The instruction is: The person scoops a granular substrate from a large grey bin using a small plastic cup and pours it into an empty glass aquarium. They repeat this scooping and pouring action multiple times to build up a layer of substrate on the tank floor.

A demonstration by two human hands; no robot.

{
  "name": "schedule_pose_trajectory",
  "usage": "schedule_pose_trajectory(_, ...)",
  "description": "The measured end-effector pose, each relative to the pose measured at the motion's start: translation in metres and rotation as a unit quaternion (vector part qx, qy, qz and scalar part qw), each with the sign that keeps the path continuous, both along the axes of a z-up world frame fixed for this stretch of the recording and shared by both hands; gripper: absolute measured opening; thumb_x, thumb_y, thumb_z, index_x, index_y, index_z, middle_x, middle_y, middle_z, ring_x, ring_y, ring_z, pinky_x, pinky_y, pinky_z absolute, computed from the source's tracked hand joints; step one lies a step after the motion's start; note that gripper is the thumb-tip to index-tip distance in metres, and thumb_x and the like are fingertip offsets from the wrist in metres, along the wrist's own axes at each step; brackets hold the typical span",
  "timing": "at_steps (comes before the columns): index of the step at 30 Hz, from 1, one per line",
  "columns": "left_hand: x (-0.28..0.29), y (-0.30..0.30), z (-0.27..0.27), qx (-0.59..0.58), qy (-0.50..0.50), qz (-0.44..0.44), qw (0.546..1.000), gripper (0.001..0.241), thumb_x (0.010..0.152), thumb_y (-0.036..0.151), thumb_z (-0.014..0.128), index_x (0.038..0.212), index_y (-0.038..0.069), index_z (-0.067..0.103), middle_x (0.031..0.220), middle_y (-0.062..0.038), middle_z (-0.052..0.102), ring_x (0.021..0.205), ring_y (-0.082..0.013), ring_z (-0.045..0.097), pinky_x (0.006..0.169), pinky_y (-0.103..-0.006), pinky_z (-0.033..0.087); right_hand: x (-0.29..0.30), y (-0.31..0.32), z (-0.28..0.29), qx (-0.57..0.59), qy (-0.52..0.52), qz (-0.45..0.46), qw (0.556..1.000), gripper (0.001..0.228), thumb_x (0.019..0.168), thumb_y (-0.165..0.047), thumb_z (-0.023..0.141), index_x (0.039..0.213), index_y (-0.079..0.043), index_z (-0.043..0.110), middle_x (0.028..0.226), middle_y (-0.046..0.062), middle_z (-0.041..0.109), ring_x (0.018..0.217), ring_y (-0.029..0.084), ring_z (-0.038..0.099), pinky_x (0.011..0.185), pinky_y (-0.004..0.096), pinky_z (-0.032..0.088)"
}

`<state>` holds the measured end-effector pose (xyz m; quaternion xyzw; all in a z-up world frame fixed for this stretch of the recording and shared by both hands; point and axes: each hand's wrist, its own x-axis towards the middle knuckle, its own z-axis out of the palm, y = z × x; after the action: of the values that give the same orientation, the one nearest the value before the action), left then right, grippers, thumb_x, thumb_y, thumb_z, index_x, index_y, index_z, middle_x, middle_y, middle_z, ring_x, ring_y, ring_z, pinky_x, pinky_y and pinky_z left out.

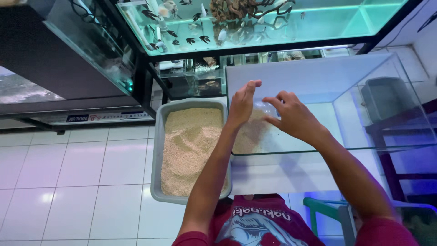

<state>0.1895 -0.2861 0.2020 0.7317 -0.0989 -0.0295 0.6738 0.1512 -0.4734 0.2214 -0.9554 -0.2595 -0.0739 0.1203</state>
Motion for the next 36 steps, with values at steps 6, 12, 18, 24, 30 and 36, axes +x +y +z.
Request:
schedule_pose_trajectory(6,-0.003,0.002,-0.022,-0.142,-0.040,-0.068,0.987,0.060,0.114,0.050,0.036,0.136,0.004,0.065,0.127,-0.024,0.069,0.120,-0.0373,0.067,0.110,-0.0520,0.048,-0.030,0.012,0.024,0.145,0.078,-0.133,0.977,0.042,0.106,-0.045,0.058,0.131,-0.014,0.069,0.103,0.013,0.069,0.096,0.038,0.070,0.078,0.047,0.058)
schedule_pose_trajectory(12,-0.040,0.046,-0.020,-0.288,0.004,-0.068,0.955,0.070,0.110,0.061,0.037,0.133,0.001,0.065,0.119,-0.018,0.073,0.114,-0.0268,0.071,0.097,-0.0343,0.056,-0.060,0.064,0.048,0.198,0.063,-0.125,0.970,0.035,0.110,-0.040,0.051,0.130,-0.019,0.071,0.098,0.011,0.075,0.092,0.036,0.072,0.080,0.049,0.058)
schedule_pose_trajectory(18,-0.078,0.123,-0.017,-0.316,-0.010,-0.020,0.949,0.071,0.111,0.056,0.034,0.132,-0.005,0.063,0.123,-0.025,0.070,0.116,-0.0340,0.070,0.103,-0.0413,0.054,-0.072,0.143,0.033,0.137,0.010,-0.060,0.989,0.039,0.111,-0.043,0.045,0.131,-0.018,0.067,0.107,0.013,0.074,0.094,0.040,0.072,0.076,0.052,0.058)
schedule_pose_trajectory(24,-0.098,0.193,-0.058,-0.269,-0.006,0.063,0.961,0.069,0.111,0.052,0.030,0.132,-0.004,0.064,0.119,-0.024,0.071,0.112,-0.0322,0.072,0.100,-0.0389,0.055,-0.079,0.212,0.015,0.067,0.108,0.023,0.992,0.043,0.107,-0.037,0.044,0.135,-0.009,0.060,0.095,0.018,0.062,0.090,0.045,0.067,0.068,0.054,0.056)
schedule_pose_trajectory(30,-0.134,0.236,-0.122,-0.147,0.057,0.154,0.975,0.065,0.113,0.049,0.028,0.134,-0.001,0.065,0.122,-0.017,0.069,0.119,-0.0270,0.063,0.103,-0.0388,0.046,-0.065,0.231,-0.098,0.002,0.106,0.042,0.994,0.044,0.107,-0.036,0.043,0.138,-0.006,0.054,0.097,0.016,0.056,0.097,0.041,0.064,0.075,0.048,0.058)
schedule_pose_trajectory(36,-0.193,0.261,-0.174,0.093,0.059,0.238,0.965,0.047,0.109,0.035,0.039,0.131,0.006,0.069,0.131,-0.017,0.068,0.131,-0.0349,0.059,0.116,-0.0451,0.039,-0.083,0.213,-0.201,-0.137,0.044,-0.023,0.989,0.046,0.092,-0.041,0.067,0.124,-0.008,0.064,0.104,0.010,0.060,0.101,0.031,0.063,0.080,0.041,0.055)
